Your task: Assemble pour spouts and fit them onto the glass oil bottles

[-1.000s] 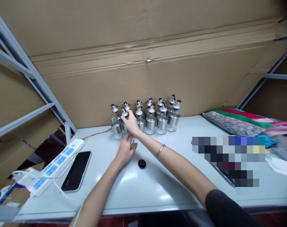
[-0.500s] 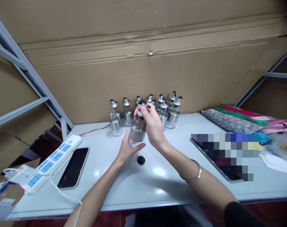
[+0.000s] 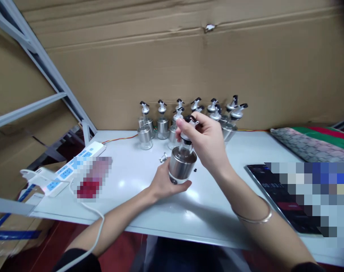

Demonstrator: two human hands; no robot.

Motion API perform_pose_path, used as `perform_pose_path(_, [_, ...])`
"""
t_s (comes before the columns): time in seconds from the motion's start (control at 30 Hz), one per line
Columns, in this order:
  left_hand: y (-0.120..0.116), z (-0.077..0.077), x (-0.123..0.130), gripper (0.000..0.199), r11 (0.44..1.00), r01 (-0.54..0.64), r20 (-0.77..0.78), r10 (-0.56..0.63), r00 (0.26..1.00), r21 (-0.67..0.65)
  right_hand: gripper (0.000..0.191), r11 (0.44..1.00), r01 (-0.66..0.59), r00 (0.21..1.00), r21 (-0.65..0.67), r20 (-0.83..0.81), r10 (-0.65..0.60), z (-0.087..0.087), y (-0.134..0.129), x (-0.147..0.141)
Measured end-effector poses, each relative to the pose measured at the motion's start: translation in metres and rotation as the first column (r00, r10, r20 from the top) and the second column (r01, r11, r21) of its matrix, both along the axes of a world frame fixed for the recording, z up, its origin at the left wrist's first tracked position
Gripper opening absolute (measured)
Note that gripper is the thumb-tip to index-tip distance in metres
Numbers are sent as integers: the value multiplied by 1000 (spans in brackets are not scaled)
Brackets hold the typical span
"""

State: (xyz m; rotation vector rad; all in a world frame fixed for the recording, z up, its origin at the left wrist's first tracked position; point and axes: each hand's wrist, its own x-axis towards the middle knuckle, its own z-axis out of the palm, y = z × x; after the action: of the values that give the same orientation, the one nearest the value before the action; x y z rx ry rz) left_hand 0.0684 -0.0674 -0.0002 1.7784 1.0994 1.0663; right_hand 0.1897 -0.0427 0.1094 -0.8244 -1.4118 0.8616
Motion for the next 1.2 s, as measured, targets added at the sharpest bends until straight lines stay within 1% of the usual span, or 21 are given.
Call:
perform_pose_path(0.1, [-4,0,3,48,999,-37,6,37,999,-15,31,983,136,980,127,128,-152,-3,-3,-2])
perform_pose_path(0.2, [-8,0,6,50,994,-105,17,106,994,-33,18,940,228,953,253,139,-268,-7,-6,-7])
perform_pose_path(0.27, [-9,0,7,50,990,-140,24,140,990,-27,14,915,258,938,310,148,-315,-10,-7,-10])
perform_pose_path(0.3, [-8,0,7,50,988,-150,24,151,988,-23,15,914,254,933,317,168,-318,-11,-7,-10])
perform_pose_path(0.37, [-6,-1,6,46,986,-162,17,162,987,-26,20,928,222,934,298,208,-290,-12,-6,-10])
perform_pose_path(0.43, [-4,0,5,44,990,-134,2,134,991,-44,22,945,195,948,264,198,-251,-12,-4,-8])
perform_pose_path(0.53, [-3,0,2,44,996,17,10,-16,1000,-82,24,960,178,966,215,147,-212,-11,-3,-6])
perform_pose_path(0.6, [-3,1,1,45,992,85,24,-83,996,-94,25,968,158,973,195,135,-187,-10,-4,-6])
perform_pose_path(0.73, [-3,2,0,47,994,65,-2,-66,998,-91,24,975,117,983,187,116,-140,-9,-4,-5])
perform_pose_path(0.83, [-3,7,-1,44,986,111,-18,-114,993,-121,22,990,43,994,137,91,-55,-7,-2,-2])
perform_pose_path(0.97, [-2,14,-6,39,956,227,17,-228,974,-185,25,997,-74,996,12,49,74,-2,3,5])
perform_pose_path(1.07, [-1,18,-9,38,924,323,75,-314,946,-206,29,980,-185,983,-74,-27,183,0,8,10])
perform_pose_path(1.13, [0,21,-10,39,882,404,117,-386,915,-244,30,964,-243,968,-106,-94,233,-1,11,12])
perform_pose_path(1.2, [1,23,-11,39,828,479,165,-450,878,-293,30,953,-279,956,-119,-134,263,-4,15,12])
